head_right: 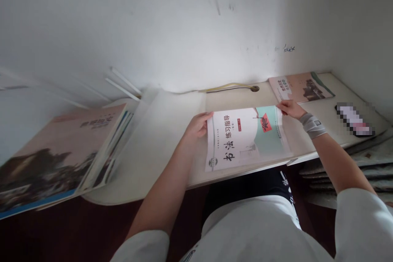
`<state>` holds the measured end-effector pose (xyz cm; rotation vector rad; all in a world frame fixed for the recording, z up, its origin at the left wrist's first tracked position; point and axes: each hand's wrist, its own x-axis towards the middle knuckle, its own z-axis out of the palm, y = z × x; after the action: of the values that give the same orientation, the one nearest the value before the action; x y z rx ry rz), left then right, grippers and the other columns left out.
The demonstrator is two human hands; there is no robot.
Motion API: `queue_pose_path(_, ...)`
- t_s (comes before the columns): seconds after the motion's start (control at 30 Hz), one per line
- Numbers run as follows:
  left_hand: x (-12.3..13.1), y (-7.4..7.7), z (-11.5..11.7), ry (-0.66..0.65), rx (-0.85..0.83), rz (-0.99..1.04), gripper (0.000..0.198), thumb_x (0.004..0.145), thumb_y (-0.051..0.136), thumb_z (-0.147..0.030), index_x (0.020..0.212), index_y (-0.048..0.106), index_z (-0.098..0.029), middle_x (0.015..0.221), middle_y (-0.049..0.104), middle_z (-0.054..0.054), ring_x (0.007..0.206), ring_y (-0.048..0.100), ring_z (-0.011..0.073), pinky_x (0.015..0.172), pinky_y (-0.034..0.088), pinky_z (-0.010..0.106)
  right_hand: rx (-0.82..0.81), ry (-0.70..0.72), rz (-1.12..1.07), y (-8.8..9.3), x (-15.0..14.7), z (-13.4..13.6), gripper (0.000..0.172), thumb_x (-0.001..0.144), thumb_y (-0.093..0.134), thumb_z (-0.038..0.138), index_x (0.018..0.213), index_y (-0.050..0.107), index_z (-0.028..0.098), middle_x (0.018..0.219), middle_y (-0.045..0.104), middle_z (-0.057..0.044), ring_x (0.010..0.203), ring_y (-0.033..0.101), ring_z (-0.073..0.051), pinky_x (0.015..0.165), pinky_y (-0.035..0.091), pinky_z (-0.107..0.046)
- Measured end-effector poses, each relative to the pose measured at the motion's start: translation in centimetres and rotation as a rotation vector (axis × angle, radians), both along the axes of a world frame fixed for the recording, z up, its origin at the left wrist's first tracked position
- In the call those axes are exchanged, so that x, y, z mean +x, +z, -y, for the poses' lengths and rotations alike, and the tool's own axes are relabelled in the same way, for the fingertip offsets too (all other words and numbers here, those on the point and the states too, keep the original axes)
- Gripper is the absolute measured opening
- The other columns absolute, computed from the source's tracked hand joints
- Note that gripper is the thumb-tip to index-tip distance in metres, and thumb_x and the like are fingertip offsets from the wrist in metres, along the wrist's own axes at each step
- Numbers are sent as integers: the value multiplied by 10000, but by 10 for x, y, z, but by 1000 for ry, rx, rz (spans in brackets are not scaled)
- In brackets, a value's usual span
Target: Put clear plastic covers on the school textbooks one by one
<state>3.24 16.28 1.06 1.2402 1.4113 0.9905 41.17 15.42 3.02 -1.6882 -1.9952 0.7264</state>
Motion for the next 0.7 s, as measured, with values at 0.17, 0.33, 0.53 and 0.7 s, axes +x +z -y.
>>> queue_pose_path(0.17,4,-6,-6,90,-10,-329,221,655,617,-373,642,581,-156,737,649,120,892,613,325,722,469,407,-51,-173,234,-11,-15,-9,392,848,407,424,578,526,166,511,521,-2,527,502,-119,537,386,-233)
queue_pose_path(0.33,9,-1,-3,94,125,-720,238,716,578,-245,943,608,-179,1056,610,152,1083,515,340,848,414,447,-25,-314,376,-17,-24,-16,288,757,541,434,757,619,157,813,660,-104,808,602,-226,691,425,-308)
queue_pose_path(0.53,25,-8,5,-177,399,-1049,299,855,395,-199,1046,623,-226,1086,596,86,1029,524,247,873,405,361,105,-364,407,-12,-34,26,240,819,442,334,944,600,204,921,682,-91,818,621,-213,696,432,-301)
queue_pose_path(0.7,33,-17,16,-160,480,-1142,330,909,330,-273,1001,642,-216,1014,594,102,988,514,265,844,379,389,-136,-242,26,-11,-26,121,444,830,406,505,463,451,258,447,550,-21,469,548,-178,563,448,-328)
